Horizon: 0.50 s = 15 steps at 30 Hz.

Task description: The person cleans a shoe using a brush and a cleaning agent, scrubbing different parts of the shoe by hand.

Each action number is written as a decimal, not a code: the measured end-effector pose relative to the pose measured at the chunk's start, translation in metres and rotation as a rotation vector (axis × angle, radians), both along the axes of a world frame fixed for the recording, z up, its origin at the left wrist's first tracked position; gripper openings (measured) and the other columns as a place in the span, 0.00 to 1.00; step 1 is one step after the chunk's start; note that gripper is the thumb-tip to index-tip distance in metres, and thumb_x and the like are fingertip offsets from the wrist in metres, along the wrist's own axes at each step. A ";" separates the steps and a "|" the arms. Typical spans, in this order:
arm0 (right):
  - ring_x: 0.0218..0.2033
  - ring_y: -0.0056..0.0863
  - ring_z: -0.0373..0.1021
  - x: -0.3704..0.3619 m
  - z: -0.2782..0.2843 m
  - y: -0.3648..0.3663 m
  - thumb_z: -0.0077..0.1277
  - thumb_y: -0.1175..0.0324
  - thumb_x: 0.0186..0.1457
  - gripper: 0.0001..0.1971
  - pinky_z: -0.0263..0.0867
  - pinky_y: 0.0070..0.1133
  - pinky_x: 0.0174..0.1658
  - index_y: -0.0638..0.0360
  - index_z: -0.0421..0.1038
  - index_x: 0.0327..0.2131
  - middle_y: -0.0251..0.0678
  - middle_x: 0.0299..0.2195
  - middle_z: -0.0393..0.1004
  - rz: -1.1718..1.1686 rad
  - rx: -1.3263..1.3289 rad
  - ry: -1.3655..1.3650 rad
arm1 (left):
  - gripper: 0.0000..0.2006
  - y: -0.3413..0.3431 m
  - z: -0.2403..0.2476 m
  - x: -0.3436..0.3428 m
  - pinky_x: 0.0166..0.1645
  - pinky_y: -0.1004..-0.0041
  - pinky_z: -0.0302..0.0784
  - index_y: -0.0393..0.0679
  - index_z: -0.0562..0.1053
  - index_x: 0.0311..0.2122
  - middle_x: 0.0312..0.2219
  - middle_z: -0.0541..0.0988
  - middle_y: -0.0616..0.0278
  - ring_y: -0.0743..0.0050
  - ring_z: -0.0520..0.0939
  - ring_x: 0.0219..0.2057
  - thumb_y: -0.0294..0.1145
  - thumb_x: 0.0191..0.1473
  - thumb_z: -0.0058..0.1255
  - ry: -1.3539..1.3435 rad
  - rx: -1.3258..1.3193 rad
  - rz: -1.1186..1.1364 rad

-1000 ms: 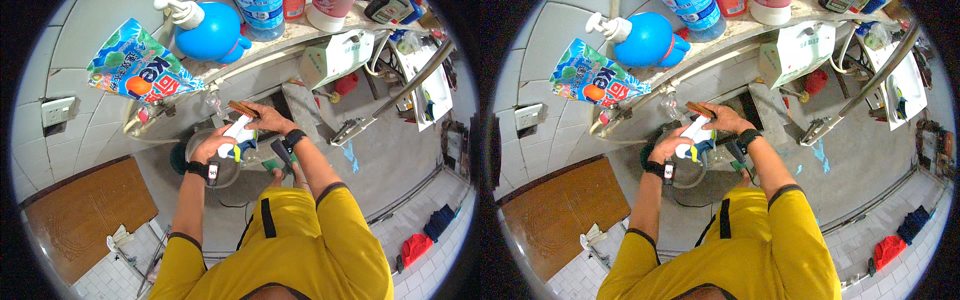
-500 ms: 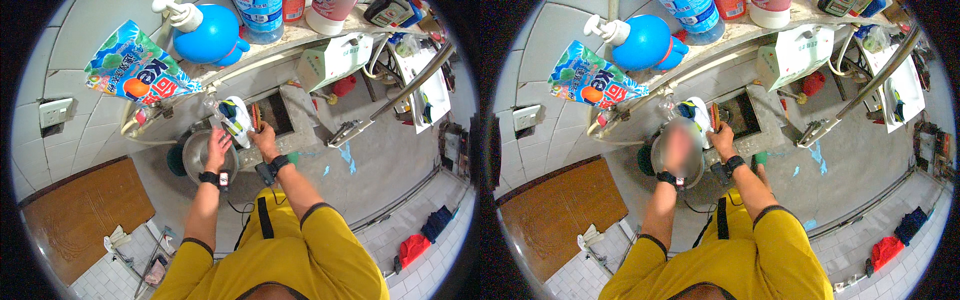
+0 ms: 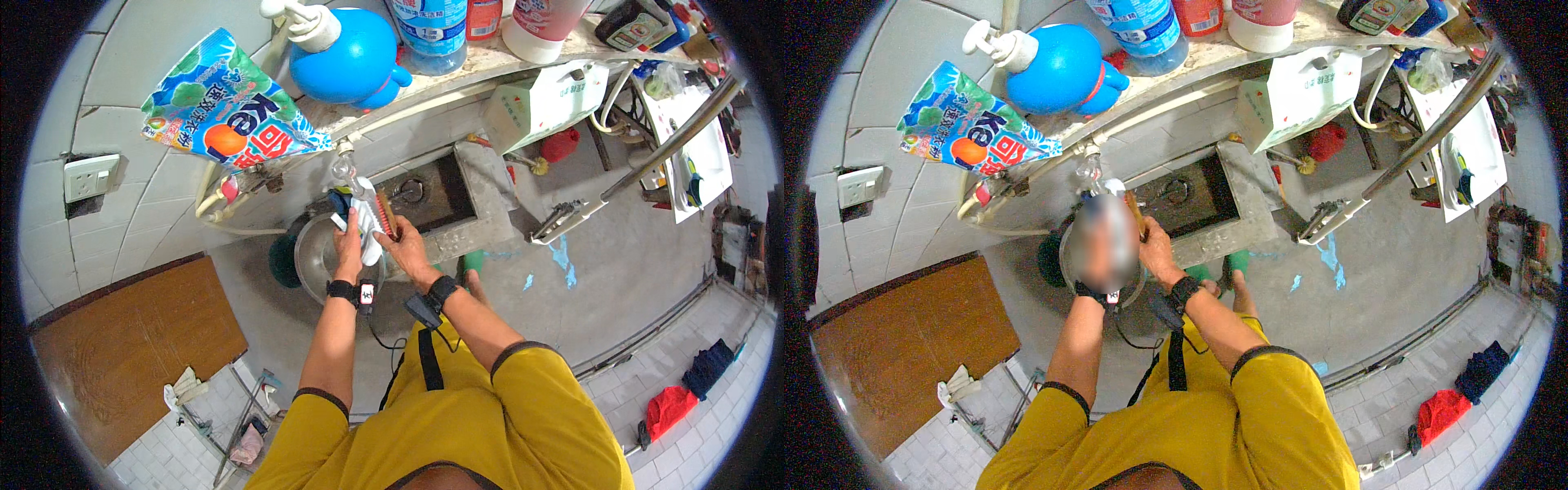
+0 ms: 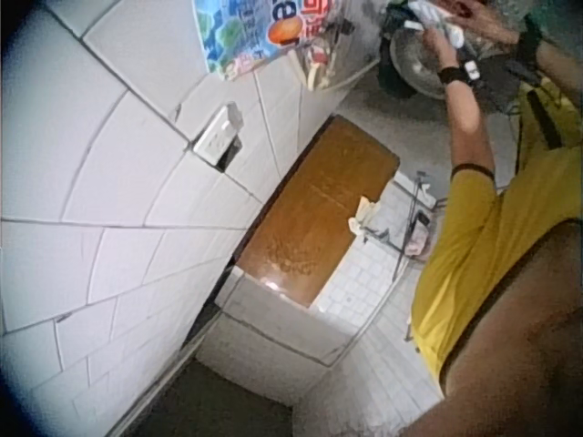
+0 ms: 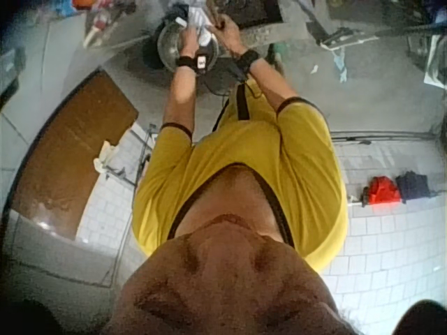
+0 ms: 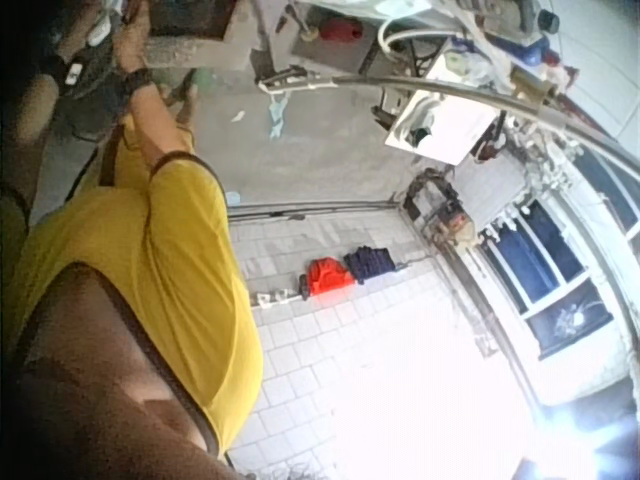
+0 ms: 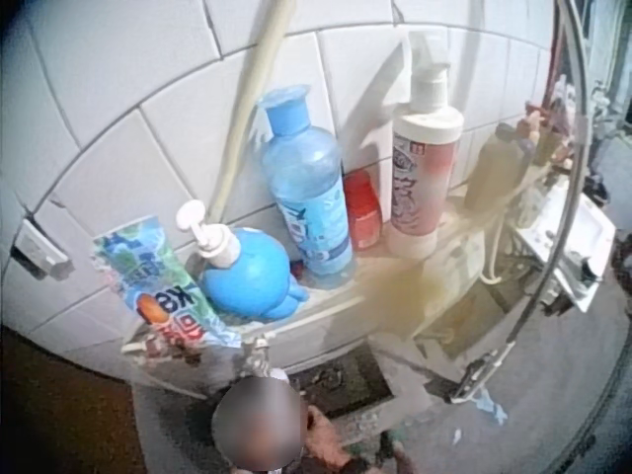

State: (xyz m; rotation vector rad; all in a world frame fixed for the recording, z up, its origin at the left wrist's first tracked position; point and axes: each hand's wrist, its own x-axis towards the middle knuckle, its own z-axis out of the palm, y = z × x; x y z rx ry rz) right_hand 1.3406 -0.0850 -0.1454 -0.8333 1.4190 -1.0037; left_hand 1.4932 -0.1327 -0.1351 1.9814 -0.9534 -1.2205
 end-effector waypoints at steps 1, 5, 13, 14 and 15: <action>0.42 0.33 0.80 -0.011 -0.004 -0.001 0.68 0.59 0.64 0.25 0.76 0.31 0.47 0.59 0.74 0.59 0.40 0.41 0.84 -0.015 0.001 0.011 | 0.30 0.003 0.000 -0.005 0.49 0.63 0.77 0.36 0.81 0.53 0.45 0.86 0.61 0.69 0.83 0.43 0.59 0.65 0.63 -0.091 -0.159 -0.144; 0.51 0.56 0.80 -0.028 0.032 0.006 0.51 0.47 0.73 0.26 0.76 0.43 0.50 0.40 0.66 0.70 0.51 0.51 0.83 0.248 0.016 0.248 | 0.27 0.018 -0.023 0.041 0.48 0.62 0.77 0.36 0.82 0.52 0.43 0.87 0.60 0.69 0.83 0.42 0.56 0.68 0.60 -0.283 -0.313 -0.252; 0.50 0.55 0.81 -0.060 0.025 -0.041 0.56 0.49 0.70 0.26 0.77 0.41 0.51 0.47 0.74 0.66 0.53 0.51 0.83 0.131 -0.170 0.476 | 0.31 0.033 -0.008 -0.007 0.56 0.58 0.77 0.33 0.79 0.56 0.47 0.86 0.49 0.56 0.85 0.49 0.56 0.68 0.58 -0.279 0.106 -0.102; 0.50 0.55 0.81 -0.066 0.024 -0.050 0.56 0.49 0.70 0.27 0.77 0.41 0.51 0.47 0.74 0.67 0.53 0.51 0.83 0.175 -0.149 0.503 | 0.30 0.034 0.004 -0.011 0.57 0.58 0.76 0.33 0.79 0.56 0.47 0.86 0.50 0.54 0.85 0.50 0.56 0.68 0.59 -0.136 0.118 -0.135; 0.49 0.55 0.81 -0.072 0.023 -0.054 0.55 0.49 0.70 0.27 0.77 0.41 0.50 0.48 0.73 0.67 0.53 0.50 0.84 0.218 -0.126 0.532 | 0.30 0.034 -0.003 -0.009 0.57 0.58 0.76 0.33 0.79 0.56 0.47 0.86 0.50 0.54 0.85 0.50 0.56 0.68 0.59 -0.129 0.122 -0.145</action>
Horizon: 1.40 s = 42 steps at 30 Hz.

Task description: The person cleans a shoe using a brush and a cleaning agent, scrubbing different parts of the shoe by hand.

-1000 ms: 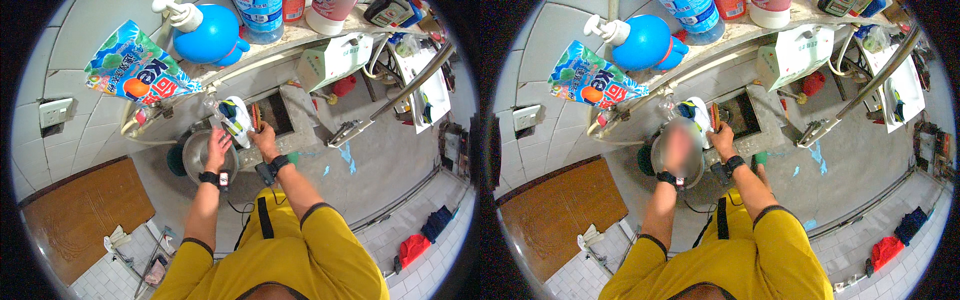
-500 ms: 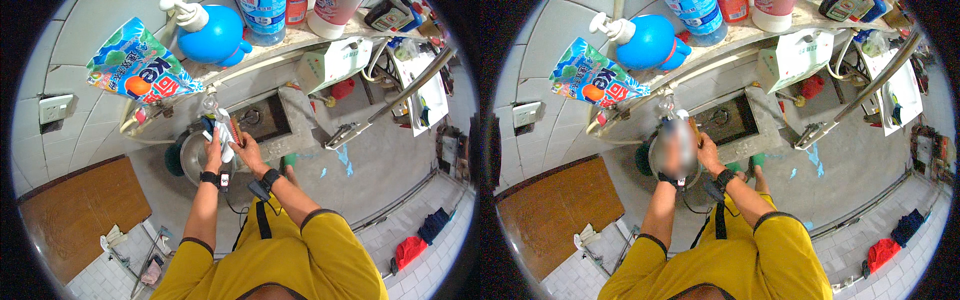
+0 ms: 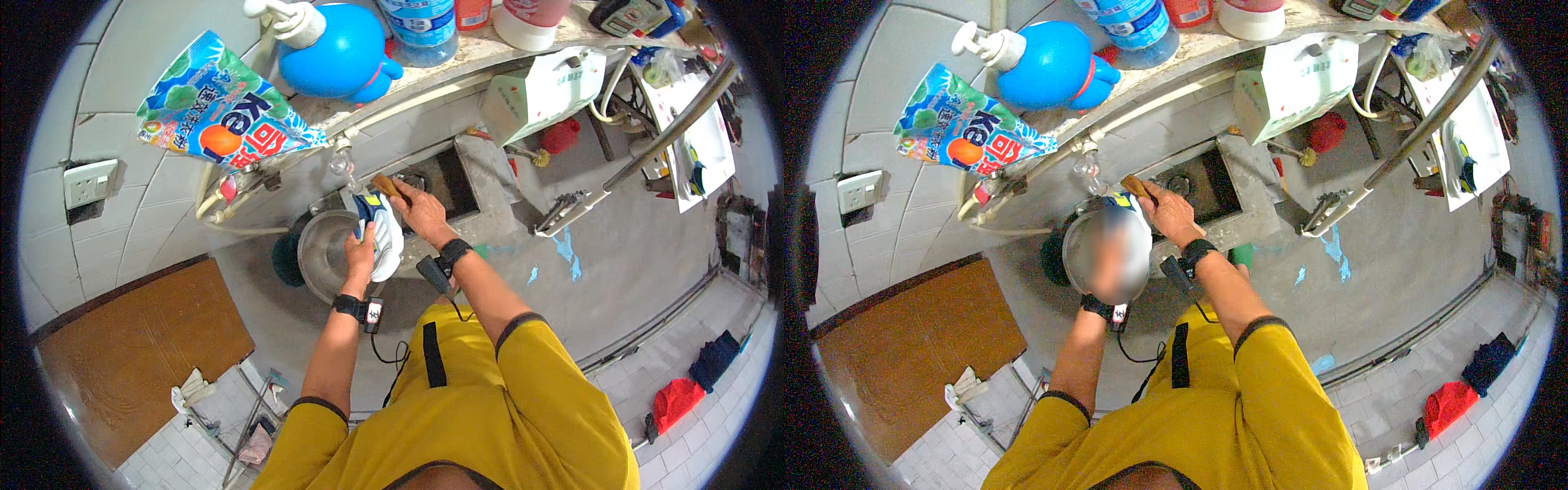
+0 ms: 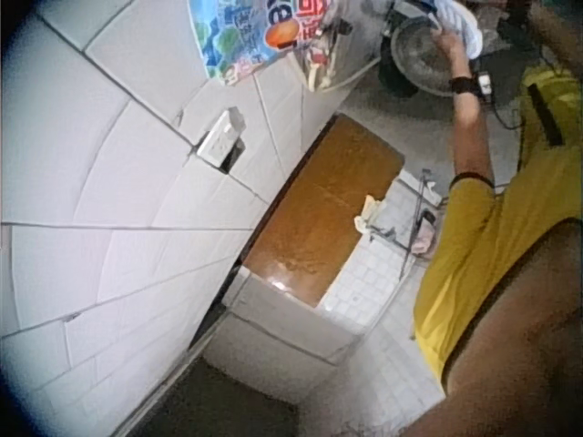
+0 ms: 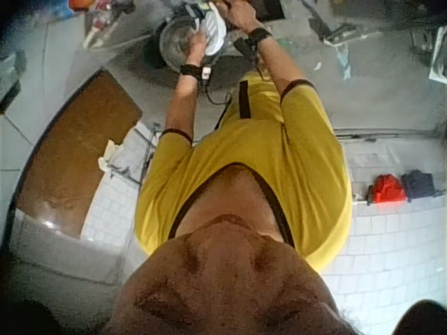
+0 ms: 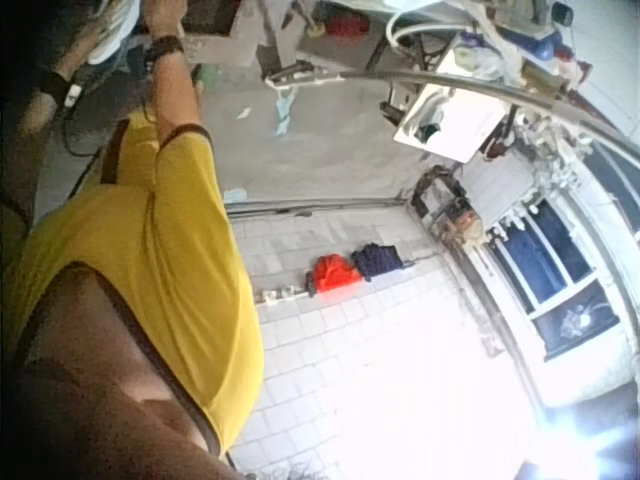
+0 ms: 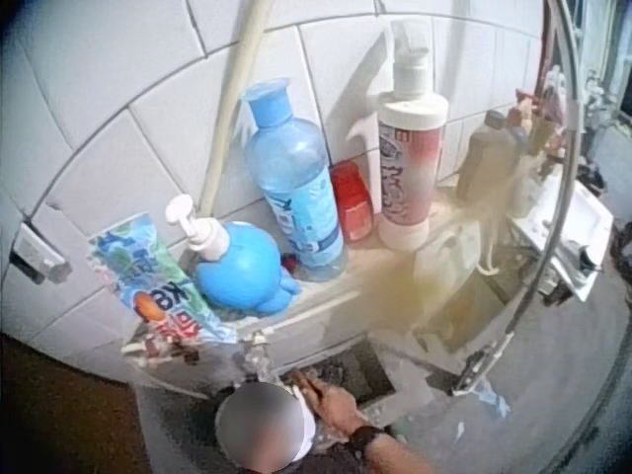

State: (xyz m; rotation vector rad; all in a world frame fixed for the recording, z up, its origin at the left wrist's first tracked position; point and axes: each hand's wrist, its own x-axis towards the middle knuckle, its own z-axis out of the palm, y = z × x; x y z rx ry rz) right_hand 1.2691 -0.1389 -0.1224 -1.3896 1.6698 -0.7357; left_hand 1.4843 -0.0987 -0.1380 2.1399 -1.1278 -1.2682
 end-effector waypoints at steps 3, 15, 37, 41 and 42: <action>0.47 0.54 0.81 0.013 0.007 0.023 0.55 0.51 0.71 0.26 0.77 0.41 0.50 0.44 0.72 0.68 0.51 0.49 0.84 0.020 -0.003 -0.064 | 0.26 -0.007 -0.016 0.027 0.52 0.60 0.78 0.34 0.80 0.53 0.45 0.86 0.54 0.64 0.85 0.45 0.51 0.69 0.60 0.129 -0.044 0.071; 0.46 0.54 0.82 0.022 -0.017 0.034 0.56 0.48 0.70 0.26 0.78 0.42 0.48 0.39 0.74 0.67 0.53 0.47 0.84 -0.002 -0.065 -0.152 | 0.31 -0.007 0.013 0.030 0.51 0.62 0.82 0.41 0.76 0.62 0.50 0.85 0.57 0.65 0.85 0.47 0.57 0.68 0.60 0.359 0.042 0.058; 0.48 0.55 0.81 0.019 0.006 -0.007 0.56 0.49 0.69 0.25 0.77 0.44 0.51 0.40 0.75 0.66 0.52 0.47 0.84 0.010 -0.018 -0.095 | 0.25 -0.013 -0.006 0.061 0.56 0.67 0.78 0.33 0.77 0.61 0.47 0.87 0.54 0.70 0.84 0.46 0.43 0.69 0.61 -0.247 -0.371 -0.485; 0.48 0.56 0.81 0.021 -0.001 0.001 0.55 0.51 0.68 0.25 0.77 0.44 0.51 0.44 0.75 0.66 0.52 0.47 0.84 -0.043 0.043 -0.071 | 0.24 -0.021 0.003 0.039 0.57 0.68 0.77 0.34 0.77 0.62 0.47 0.87 0.55 0.70 0.84 0.47 0.41 0.69 0.61 -0.286 -0.366 -0.511; 0.48 0.56 0.81 0.019 -0.005 0.001 0.55 0.51 0.68 0.26 0.77 0.44 0.51 0.45 0.74 0.66 0.52 0.47 0.85 -0.072 0.041 -0.072 | 0.24 -0.020 -0.001 0.039 0.57 0.68 0.77 0.34 0.77 0.62 0.47 0.87 0.55 0.70 0.84 0.47 0.41 0.69 0.60 -0.279 -0.371 -0.513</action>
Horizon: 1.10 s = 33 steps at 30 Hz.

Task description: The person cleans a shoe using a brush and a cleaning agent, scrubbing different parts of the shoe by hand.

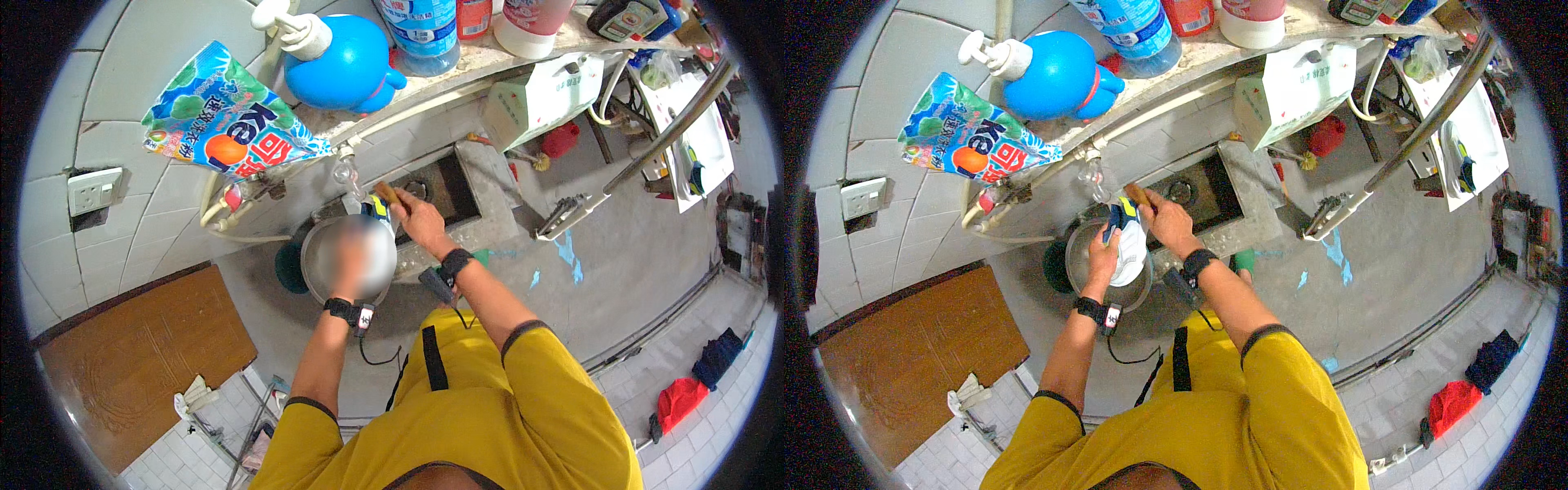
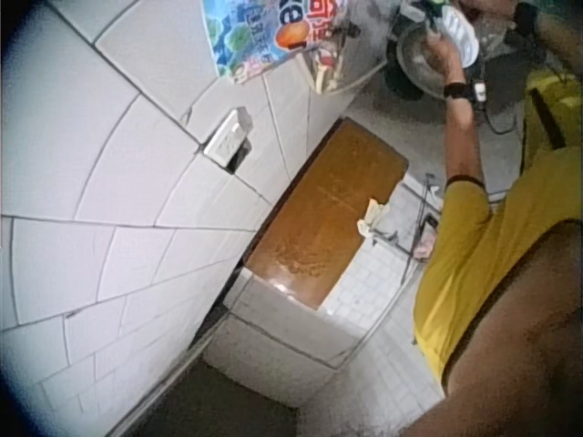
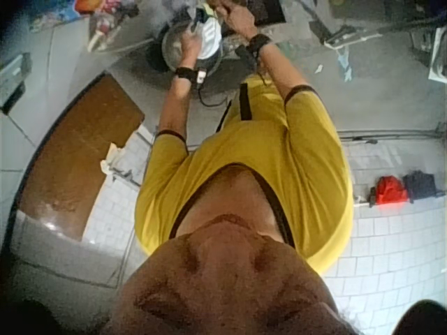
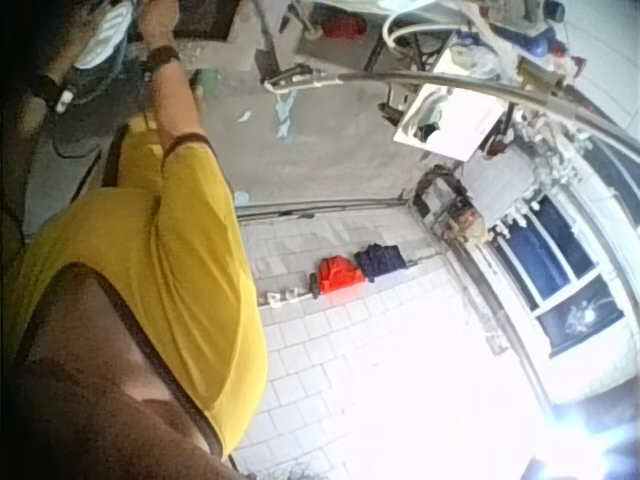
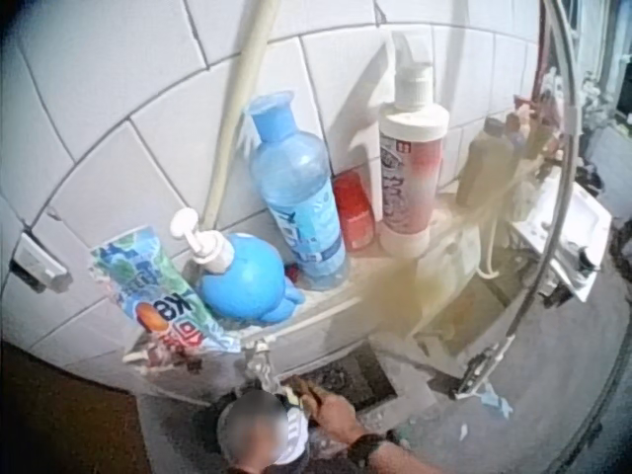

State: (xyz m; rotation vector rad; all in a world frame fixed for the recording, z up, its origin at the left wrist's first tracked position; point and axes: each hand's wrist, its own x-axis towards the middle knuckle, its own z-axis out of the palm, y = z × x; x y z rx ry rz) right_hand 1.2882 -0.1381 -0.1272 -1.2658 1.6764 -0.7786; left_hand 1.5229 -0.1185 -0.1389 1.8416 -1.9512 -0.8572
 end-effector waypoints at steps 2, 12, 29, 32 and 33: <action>0.49 0.57 0.80 -0.001 -0.002 -0.008 0.57 0.51 0.67 0.30 0.77 0.44 0.52 0.48 0.70 0.69 0.55 0.47 0.84 0.007 0.019 -0.057 | 0.24 0.005 -0.007 0.003 0.57 0.68 0.77 0.34 0.77 0.62 0.47 0.87 0.55 0.70 0.84 0.47 0.40 0.69 0.60 0.008 -0.002 -0.001; 0.19 0.18 0.65 -0.002 -0.028 0.002 0.70 0.79 0.57 0.26 0.60 0.20 0.20 0.54 0.65 0.52 0.28 0.28 0.72 -0.433 0.369 -1.320 | 0.41 -0.006 0.090 -0.046 0.71 0.61 0.66 0.41 0.61 0.76 0.67 0.73 0.51 0.57 0.74 0.67 0.35 0.63 0.67 0.072 0.200 -0.152; 0.58 0.53 0.76 -0.052 -0.086 -0.017 0.57 0.58 0.69 0.37 0.73 0.38 0.61 0.50 0.57 0.77 0.53 0.62 0.75 -0.108 -0.052 -0.134 | 0.43 -0.016 0.040 -0.039 0.58 0.68 0.81 0.42 0.65 0.72 0.55 0.83 0.59 0.67 0.85 0.53 0.21 0.50 0.70 0.686 0.645 0.233; 0.56 0.55 0.76 -0.034 -0.037 -0.021 0.54 0.52 0.71 0.32 0.73 0.41 0.59 0.43 0.62 0.75 0.55 0.58 0.76 0.020 0.017 0.009 | 0.47 -0.003 0.051 -0.015 0.59 0.67 0.80 0.42 0.63 0.74 0.57 0.83 0.58 0.66 0.85 0.54 0.18 0.49 0.71 0.615 0.631 0.275; 0.54 0.56 0.77 -0.032 -0.032 -0.022 0.52 0.50 0.72 0.30 0.74 0.42 0.58 0.39 0.65 0.74 0.54 0.55 0.76 0.063 0.038 0.062 | 0.50 -0.006 0.053 -0.018 0.60 0.66 0.79 0.43 0.62 0.76 0.59 0.82 0.58 0.67 0.83 0.57 0.17 0.48 0.71 0.616 0.651 0.265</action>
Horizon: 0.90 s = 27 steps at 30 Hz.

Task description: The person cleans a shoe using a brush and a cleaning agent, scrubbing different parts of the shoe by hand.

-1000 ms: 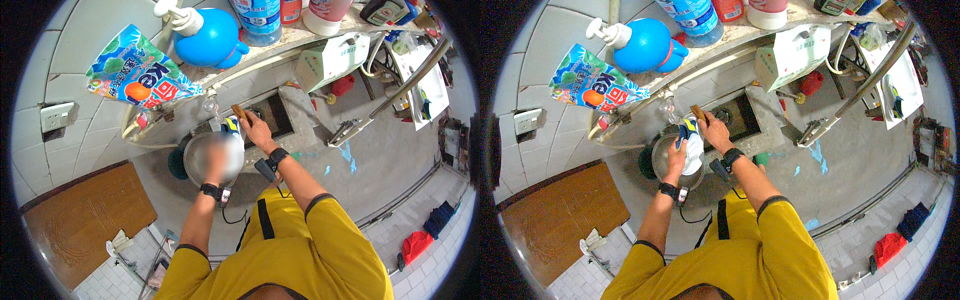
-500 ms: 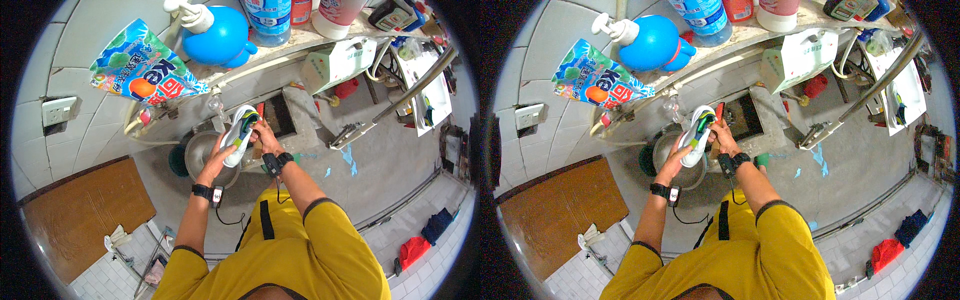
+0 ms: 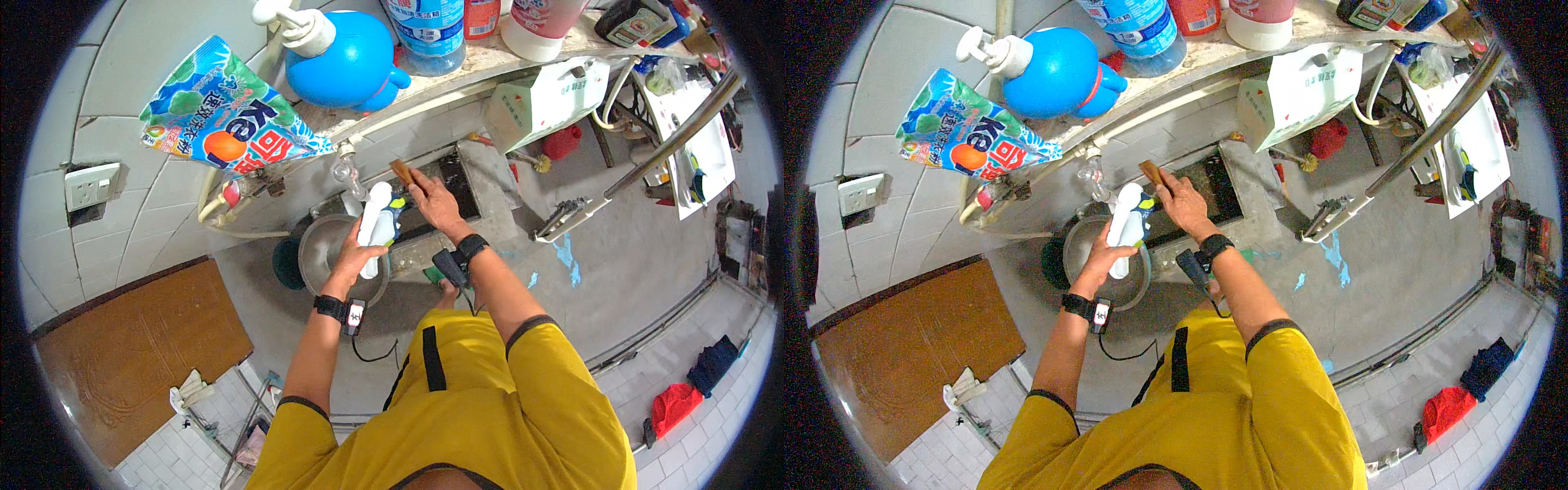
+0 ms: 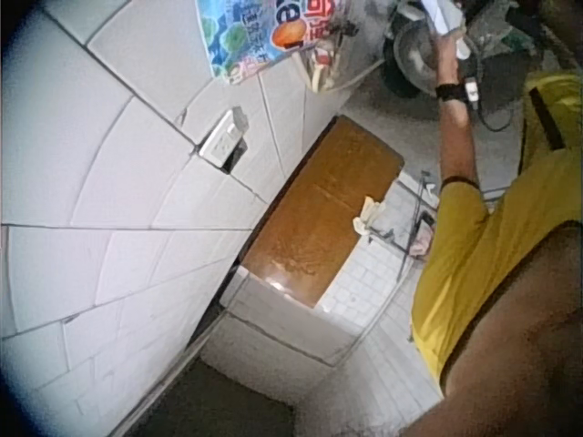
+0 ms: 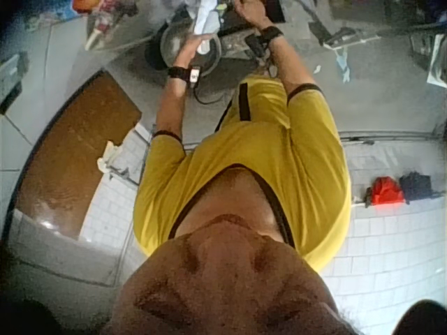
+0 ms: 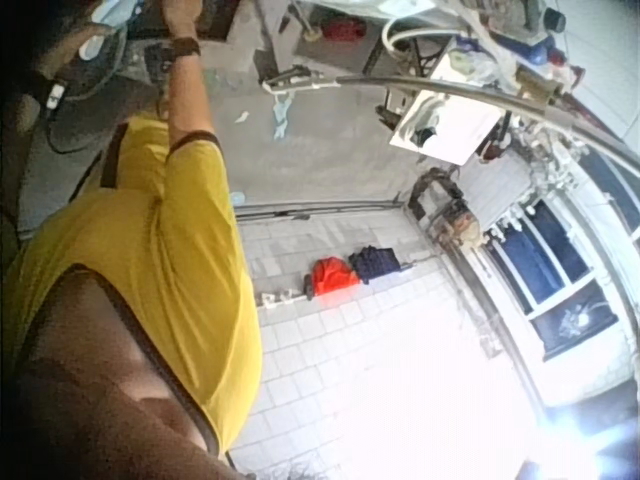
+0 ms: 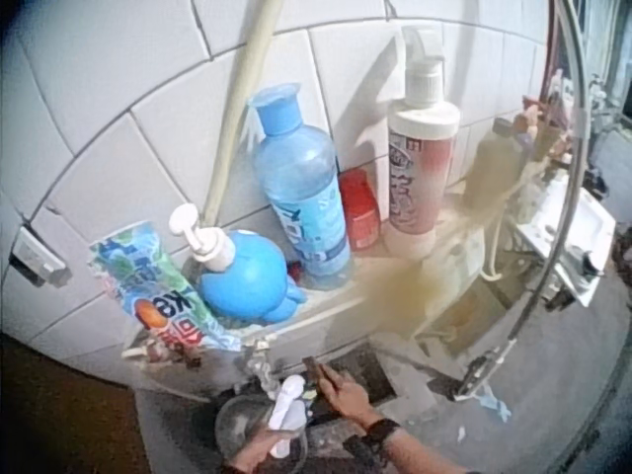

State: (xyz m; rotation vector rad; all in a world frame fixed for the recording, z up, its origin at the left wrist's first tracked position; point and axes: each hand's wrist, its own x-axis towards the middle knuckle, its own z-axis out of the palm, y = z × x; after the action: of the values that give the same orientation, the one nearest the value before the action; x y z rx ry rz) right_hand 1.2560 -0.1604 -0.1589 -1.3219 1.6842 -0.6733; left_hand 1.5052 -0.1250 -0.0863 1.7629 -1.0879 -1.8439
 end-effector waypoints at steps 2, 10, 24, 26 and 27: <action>0.53 0.55 0.77 0.000 0.008 0.000 0.52 0.51 0.73 0.28 0.74 0.42 0.56 0.38 0.67 0.72 0.54 0.53 0.77 -0.018 -0.054 -0.003 | 0.51 0.001 -0.002 -0.009 0.61 0.67 0.80 0.45 0.61 0.77 0.62 0.80 0.58 0.66 0.83 0.58 0.16 0.47 0.70 -0.054 -0.029 -0.053; 0.40 0.50 0.80 0.030 0.038 0.033 0.57 0.56 0.69 0.23 0.78 0.40 0.42 0.36 0.75 0.66 0.47 0.45 0.78 0.155 -0.283 0.073 | 0.52 -0.004 -0.023 -0.002 0.58 0.67 0.81 0.44 0.59 0.78 0.63 0.79 0.56 0.66 0.83 0.57 0.14 0.47 0.69 -0.034 0.001 0.015; 0.48 0.52 0.79 0.021 0.010 0.005 0.51 0.54 0.75 0.23 0.74 0.41 0.53 0.47 0.74 0.68 0.53 0.45 0.79 0.017 -0.120 -0.085 | 0.51 0.001 -0.033 0.021 0.67 0.63 0.74 0.55 0.63 0.77 0.61 0.74 0.51 0.55 0.77 0.63 0.09 0.48 0.64 -0.262 -0.443 -0.224; 0.43 0.54 0.80 0.023 0.021 0.011 0.52 0.54 0.74 0.24 0.76 0.42 0.48 0.45 0.73 0.68 0.52 0.43 0.79 0.022 -0.143 -0.002 | 0.51 0.001 -0.037 0.023 0.66 0.62 0.75 0.58 0.65 0.77 0.61 0.74 0.50 0.53 0.78 0.62 0.10 0.48 0.64 -0.307 -0.453 -0.250; 0.43 0.54 0.80 0.024 0.024 0.011 0.52 0.54 0.74 0.24 0.76 0.42 0.48 0.45 0.73 0.68 0.52 0.43 0.79 0.024 -0.145 -0.005 | 0.51 0.002 -0.038 0.025 0.65 0.62 0.76 0.60 0.65 0.77 0.60 0.74 0.49 0.52 0.78 0.62 0.11 0.48 0.65 -0.331 -0.460 -0.265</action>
State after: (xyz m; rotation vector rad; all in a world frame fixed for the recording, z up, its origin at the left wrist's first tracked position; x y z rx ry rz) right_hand 1.2801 -0.1494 -0.1344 -1.4380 1.6384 -0.7963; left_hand 1.5299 -0.1231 -0.1244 1.7333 -1.7815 -1.3002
